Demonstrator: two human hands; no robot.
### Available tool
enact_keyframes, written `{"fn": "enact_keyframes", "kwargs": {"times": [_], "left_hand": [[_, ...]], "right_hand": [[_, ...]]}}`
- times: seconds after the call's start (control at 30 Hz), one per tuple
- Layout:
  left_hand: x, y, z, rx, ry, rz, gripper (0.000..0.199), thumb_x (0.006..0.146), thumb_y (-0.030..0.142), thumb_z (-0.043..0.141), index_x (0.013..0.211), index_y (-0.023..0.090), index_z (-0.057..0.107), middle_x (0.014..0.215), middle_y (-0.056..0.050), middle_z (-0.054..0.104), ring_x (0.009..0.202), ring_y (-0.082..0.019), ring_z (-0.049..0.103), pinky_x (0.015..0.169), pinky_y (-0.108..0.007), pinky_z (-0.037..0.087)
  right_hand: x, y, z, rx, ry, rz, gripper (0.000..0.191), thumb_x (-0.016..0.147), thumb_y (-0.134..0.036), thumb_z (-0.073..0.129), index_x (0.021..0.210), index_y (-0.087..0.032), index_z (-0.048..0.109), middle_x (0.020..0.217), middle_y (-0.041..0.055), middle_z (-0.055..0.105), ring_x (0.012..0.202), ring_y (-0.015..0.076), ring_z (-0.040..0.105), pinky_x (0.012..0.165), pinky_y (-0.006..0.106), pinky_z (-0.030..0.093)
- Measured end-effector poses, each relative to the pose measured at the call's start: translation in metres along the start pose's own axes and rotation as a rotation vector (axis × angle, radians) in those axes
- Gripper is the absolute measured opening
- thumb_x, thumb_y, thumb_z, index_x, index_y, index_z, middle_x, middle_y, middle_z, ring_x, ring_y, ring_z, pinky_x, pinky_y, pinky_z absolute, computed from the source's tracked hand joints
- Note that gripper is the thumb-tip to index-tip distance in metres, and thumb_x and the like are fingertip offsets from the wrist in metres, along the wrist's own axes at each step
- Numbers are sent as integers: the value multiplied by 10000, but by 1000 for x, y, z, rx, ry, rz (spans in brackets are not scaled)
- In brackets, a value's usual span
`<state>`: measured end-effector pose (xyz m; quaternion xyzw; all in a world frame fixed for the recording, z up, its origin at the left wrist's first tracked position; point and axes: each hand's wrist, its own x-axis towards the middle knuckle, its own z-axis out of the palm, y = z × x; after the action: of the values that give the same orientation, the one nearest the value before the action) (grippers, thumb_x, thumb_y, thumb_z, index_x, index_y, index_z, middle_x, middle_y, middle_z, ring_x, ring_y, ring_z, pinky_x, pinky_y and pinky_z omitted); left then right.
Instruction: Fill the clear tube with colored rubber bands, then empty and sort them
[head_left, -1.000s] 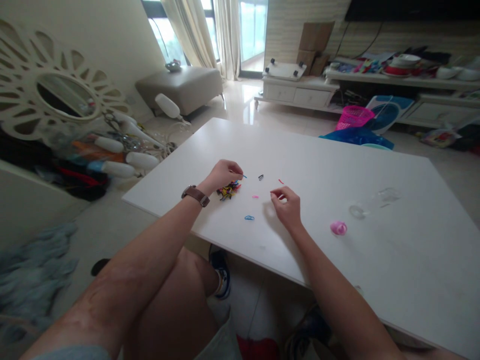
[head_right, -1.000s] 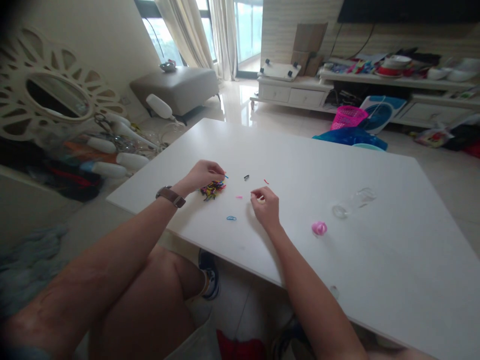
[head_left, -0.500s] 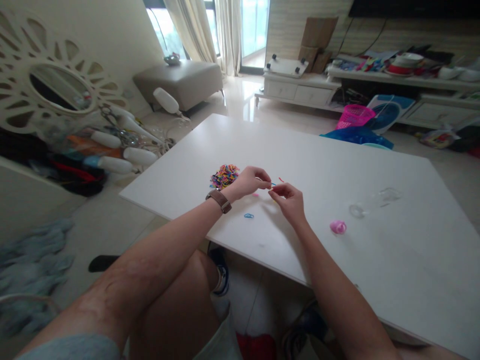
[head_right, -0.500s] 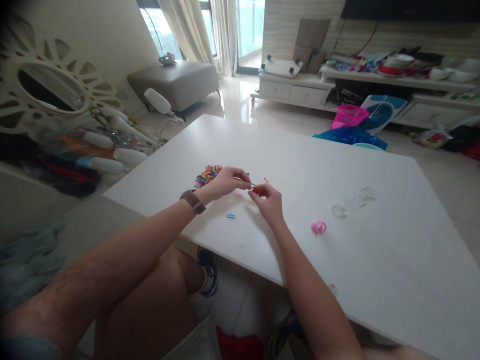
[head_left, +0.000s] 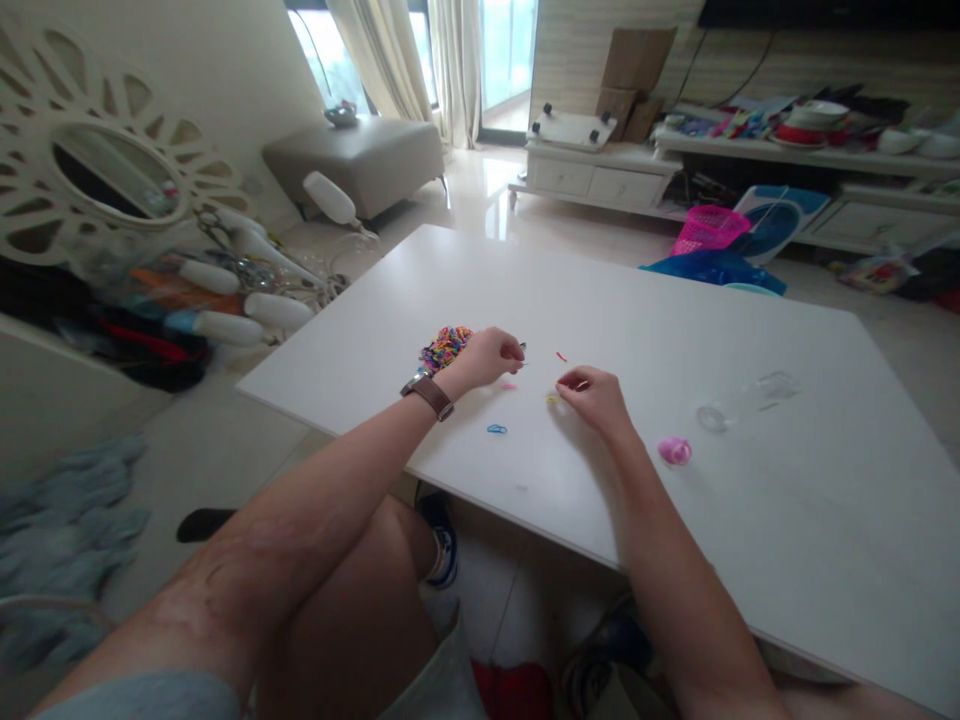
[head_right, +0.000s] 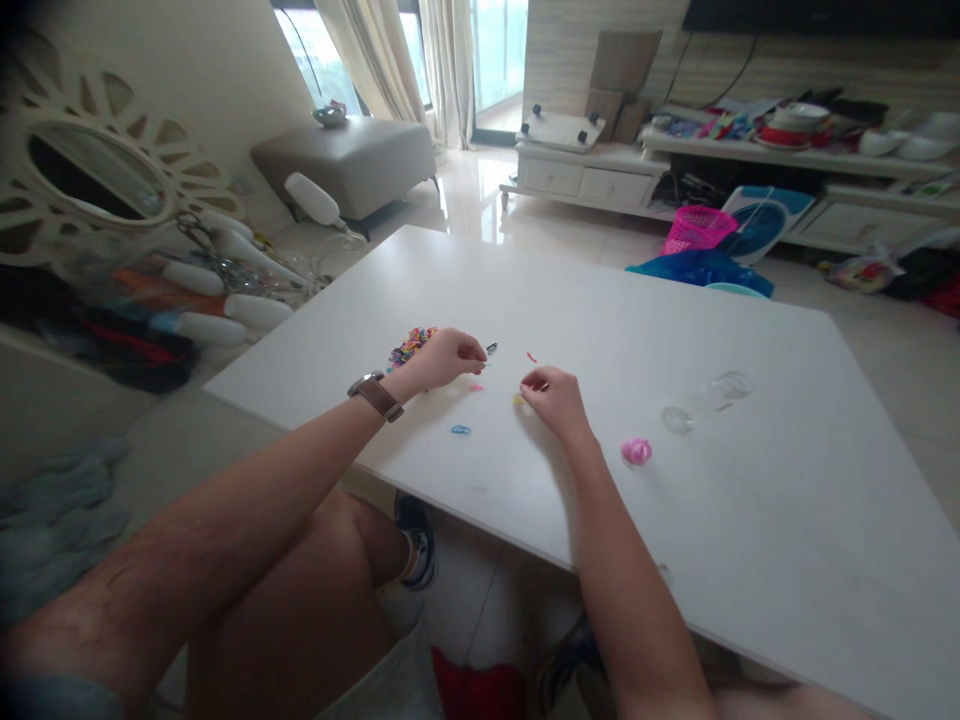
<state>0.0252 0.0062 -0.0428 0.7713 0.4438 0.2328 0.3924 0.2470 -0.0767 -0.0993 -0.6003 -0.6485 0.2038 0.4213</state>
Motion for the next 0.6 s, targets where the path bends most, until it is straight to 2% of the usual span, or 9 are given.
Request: {"fn": "enact_keyframes", "kwargs": {"times": [0.13,0.3,0.43,0.6], "left_hand": [[1,-9,-6,168,-44,37,109,739,70,706,760,133,792,679,-56,747,651,-156,663,658,-268,494],[1,-12,-7,225,-54,66,147,731,57,701,791,135,811,673,-53,737,636,-154,639,663,-275,479],[1,-13,-7,257,-54,83,162,721,54,712,810,141,816,703,-57,744,662,-162,641,699,-288,491],[1,-13,-8,303,-60,113,164,726,50,717,827,137,812,698,-49,735,658,-150,628,696,-279,484]], "right_hand": [[-2,5,0,-109,-85,-28,93,738,-179,674,693,-211,749,754,34,727,689,173,634,681,305,477],[-4,9,-1,-129,-170,-19,118,718,-152,680,771,-205,772,787,27,704,699,165,617,664,289,465],[-4,10,-1,-130,-197,-6,139,714,-157,698,815,-198,785,812,28,686,694,156,607,654,284,463],[-5,7,2,-133,-218,5,105,766,-169,678,775,-190,781,809,29,658,692,150,590,667,289,455]]}}
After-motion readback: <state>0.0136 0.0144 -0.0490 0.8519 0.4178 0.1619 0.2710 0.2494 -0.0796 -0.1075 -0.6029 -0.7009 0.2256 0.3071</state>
